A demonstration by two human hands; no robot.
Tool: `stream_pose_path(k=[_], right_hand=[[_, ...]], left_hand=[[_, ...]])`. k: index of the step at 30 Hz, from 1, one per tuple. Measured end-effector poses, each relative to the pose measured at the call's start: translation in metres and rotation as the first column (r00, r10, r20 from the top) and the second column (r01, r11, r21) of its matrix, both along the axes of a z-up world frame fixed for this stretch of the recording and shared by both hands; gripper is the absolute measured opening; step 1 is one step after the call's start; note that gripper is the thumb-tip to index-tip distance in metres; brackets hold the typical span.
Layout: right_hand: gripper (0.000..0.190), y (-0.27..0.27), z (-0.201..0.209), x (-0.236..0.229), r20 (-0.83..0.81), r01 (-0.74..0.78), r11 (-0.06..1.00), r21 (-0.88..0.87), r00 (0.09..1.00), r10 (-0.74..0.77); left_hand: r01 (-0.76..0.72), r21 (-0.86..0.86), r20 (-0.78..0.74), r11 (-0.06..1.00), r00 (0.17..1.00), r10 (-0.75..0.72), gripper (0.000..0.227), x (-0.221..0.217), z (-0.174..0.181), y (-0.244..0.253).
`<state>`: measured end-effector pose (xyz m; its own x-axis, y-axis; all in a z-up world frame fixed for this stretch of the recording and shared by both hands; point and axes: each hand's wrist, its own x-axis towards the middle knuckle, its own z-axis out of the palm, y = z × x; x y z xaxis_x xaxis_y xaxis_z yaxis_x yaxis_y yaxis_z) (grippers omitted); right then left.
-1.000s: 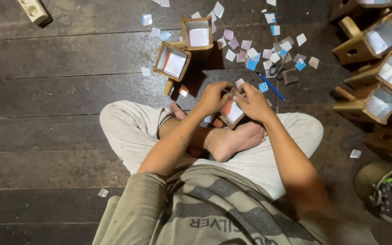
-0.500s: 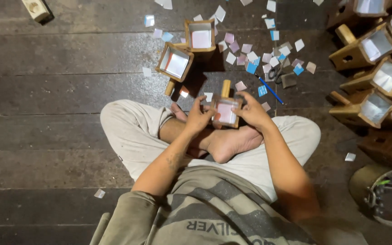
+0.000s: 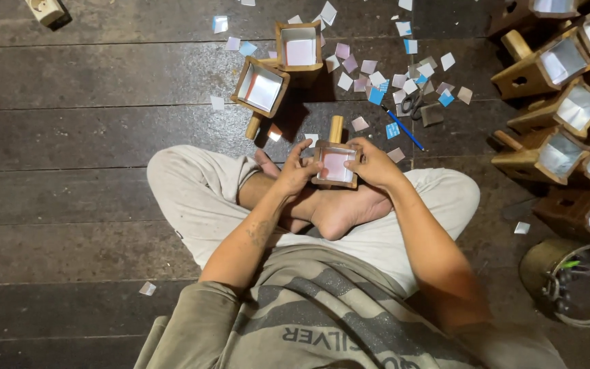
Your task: The person sits on the floor and assembles small wooden boxes by inserting square reflective sheets into the frames. They handle the boxes and sheets by hand, peeling backing from the sheets and pressing them into place, then setting the finished units aside.
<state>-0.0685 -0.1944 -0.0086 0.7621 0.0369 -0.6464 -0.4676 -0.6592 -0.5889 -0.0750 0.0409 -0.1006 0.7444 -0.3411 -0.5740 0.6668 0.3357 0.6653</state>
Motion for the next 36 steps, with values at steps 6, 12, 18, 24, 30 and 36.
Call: stream_pose_path(k=[6, 12, 18, 24, 30, 36], right_hand=[[0.059, 0.002, 0.005, -0.001, -0.006, -0.012, 1.000, -0.011, 1.000, 0.011], [0.058, 0.003, 0.003, -0.003, 0.010, 0.005, 0.999, 0.043, 1.000, -0.006], [0.056, 0.009, 0.019, -0.001, 0.003, 0.025, 0.998, 0.050, 1.000, -0.025], [0.058, 0.005, 0.023, -0.004, 0.049, 0.001, 0.997, 0.076, 0.999, -0.005], [0.100, 0.004, 0.035, -0.008, 0.075, -0.078, 0.980, 0.183, 0.995, 0.065], [0.098, 0.002, 0.017, -0.007, 0.052, -0.150, 0.980, 0.132, 0.988, 0.144]], left_hand=[[-0.082, -0.031, -0.022, 0.996, 0.996, 0.081, 0.067, -0.005, 0.012, -0.005], [-0.133, -0.010, -0.007, 0.991, 0.991, 0.133, 0.059, -0.008, 0.034, -0.010], [-0.063, 0.031, 0.052, 0.998, 0.997, 0.061, 0.060, -0.009, 0.053, -0.008], [0.168, 0.242, 0.180, 0.956, 0.960, -0.214, 0.091, 0.000, 0.058, 0.002], [0.236, 0.528, 0.191, 0.816, 0.903, -0.385, 0.095, 0.000, 0.062, 0.001], [0.250, 0.576, 0.213, 0.778, 0.874, -0.438, 0.089, 0.003, 0.079, 0.000]])
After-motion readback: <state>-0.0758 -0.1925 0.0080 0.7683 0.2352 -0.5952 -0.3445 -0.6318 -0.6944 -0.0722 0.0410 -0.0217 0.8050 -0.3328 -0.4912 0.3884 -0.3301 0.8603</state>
